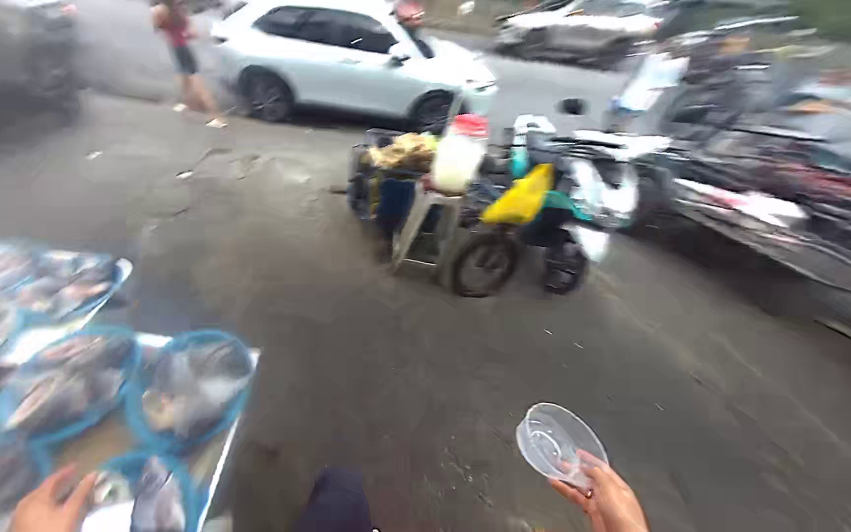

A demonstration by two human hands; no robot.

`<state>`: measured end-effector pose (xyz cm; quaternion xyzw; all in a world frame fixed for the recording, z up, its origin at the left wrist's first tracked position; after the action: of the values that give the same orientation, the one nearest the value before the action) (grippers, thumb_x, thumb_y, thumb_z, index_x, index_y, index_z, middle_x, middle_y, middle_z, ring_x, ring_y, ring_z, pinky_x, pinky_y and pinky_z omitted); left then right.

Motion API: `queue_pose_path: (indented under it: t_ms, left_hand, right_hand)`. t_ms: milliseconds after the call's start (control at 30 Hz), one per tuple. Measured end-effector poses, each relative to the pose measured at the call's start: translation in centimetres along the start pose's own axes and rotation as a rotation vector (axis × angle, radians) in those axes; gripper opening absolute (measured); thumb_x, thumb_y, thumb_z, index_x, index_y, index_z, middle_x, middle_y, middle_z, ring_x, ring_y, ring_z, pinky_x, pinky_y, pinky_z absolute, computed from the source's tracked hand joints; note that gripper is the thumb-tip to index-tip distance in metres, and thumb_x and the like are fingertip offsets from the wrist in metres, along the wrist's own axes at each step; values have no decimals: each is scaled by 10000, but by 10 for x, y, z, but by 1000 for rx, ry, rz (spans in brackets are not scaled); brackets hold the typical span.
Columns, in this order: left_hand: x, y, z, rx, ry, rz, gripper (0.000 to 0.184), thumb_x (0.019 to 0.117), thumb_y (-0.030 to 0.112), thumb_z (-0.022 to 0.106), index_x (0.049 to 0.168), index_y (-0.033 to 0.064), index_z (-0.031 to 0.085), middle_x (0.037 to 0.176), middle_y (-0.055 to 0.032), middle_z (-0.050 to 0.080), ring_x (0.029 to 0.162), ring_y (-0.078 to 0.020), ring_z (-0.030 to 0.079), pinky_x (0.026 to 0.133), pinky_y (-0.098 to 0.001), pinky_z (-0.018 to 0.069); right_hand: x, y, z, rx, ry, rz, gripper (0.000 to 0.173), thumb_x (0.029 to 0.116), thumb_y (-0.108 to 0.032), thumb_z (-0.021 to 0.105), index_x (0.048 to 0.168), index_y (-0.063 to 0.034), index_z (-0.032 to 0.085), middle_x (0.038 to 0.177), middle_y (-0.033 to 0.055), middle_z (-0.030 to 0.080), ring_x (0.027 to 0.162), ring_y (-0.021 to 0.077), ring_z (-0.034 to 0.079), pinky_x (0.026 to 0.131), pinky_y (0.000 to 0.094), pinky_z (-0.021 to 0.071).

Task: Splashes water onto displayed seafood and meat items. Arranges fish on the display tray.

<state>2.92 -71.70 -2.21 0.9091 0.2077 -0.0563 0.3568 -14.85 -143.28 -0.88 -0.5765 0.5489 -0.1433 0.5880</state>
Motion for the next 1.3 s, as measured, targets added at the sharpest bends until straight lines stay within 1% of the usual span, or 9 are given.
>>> queue_pose_path:
  t_ms: [200,333,533,667,767,833,1000,1133,1300]
  left_hand:
    - [-28,-27,5,-174,368,-268,431,1026,124,584,1374,-125,532,1402,-404,492,1328,-514,488,1125,-600,375]
    - [23,-7,18,-231,574,-314,420,1029,138,570,1354,-126,545,1363,-394,528,1290,-494,529,1105,-582,406]
    - [141,88,20,-172,506,-360,400,1040,137,583,1360,-103,562,1423,-378,492,1351,-505,474,1141,-604,357]
    - [211,111,11,-102,507,-398,390,1032,161,608,1348,-67,594,1431,-351,503,1363,-487,469,1143,-603,352]
    - [231,128,26,-147,575,-462,386,1040,149,592,1359,-69,583,1407,-345,520,1331,-469,503,1111,-584,394]
    - [247,139,45,-269,664,-498,388,1039,144,587,1365,-65,575,1390,-322,546,1291,-427,549,1086,-551,431]
    - [320,174,108,-569,718,-567,427,1024,112,588,1401,-78,526,1425,-295,539,1303,-368,567,1095,-472,461]
    - [415,194,141,-790,708,-594,439,1014,90,603,1410,-74,508,1380,-272,578,1248,-329,614,1058,-437,507]
    - [565,192,147,-1132,587,-586,527,1026,100,591,1501,-27,401,1330,-262,599,1157,-336,642,966,-482,535]
  right_hand:
    - [111,-92,154,-114,-248,-62,358,1101,-123,333,1401,49,426,1042,131,619,755,157,680,655,349,600]
    - [164,-137,277,-146,-415,-113,370,1096,-145,376,1402,50,449,1122,164,608,854,190,681,727,376,602]
    - [199,-206,460,-269,-547,-145,388,1118,-188,348,1426,33,428,1144,166,582,857,180,676,720,364,598]
    - [221,-251,593,-391,-691,-200,413,1120,-213,348,1456,15,421,1226,183,565,940,198,660,774,379,585]
    - [237,-272,699,-511,-797,-267,406,1123,-238,358,1425,21,439,1149,164,589,865,186,671,726,381,594]
    - [231,-287,783,-545,-880,-321,372,1121,-240,377,1370,25,457,1032,118,602,771,150,677,662,348,605]
    - [191,-313,972,-641,-1098,-395,361,1115,-216,402,1361,38,474,1060,150,618,769,169,683,659,346,604]
    - [121,-330,1110,-632,-1246,-393,341,1115,-211,410,1354,20,485,1033,142,626,750,171,692,632,337,607]
    - [52,-324,1235,-630,-1368,-392,300,1107,-211,434,1306,4,494,956,99,637,697,153,694,588,322,612]
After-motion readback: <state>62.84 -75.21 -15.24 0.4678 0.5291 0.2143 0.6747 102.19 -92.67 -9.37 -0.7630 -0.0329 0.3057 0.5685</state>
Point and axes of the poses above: each hand's wrist, its own x-axis towards the middle knuckle, its own z-axis out of the palm, y = z × x, the point moved 2 cm from there along x, towards the middle knuckle
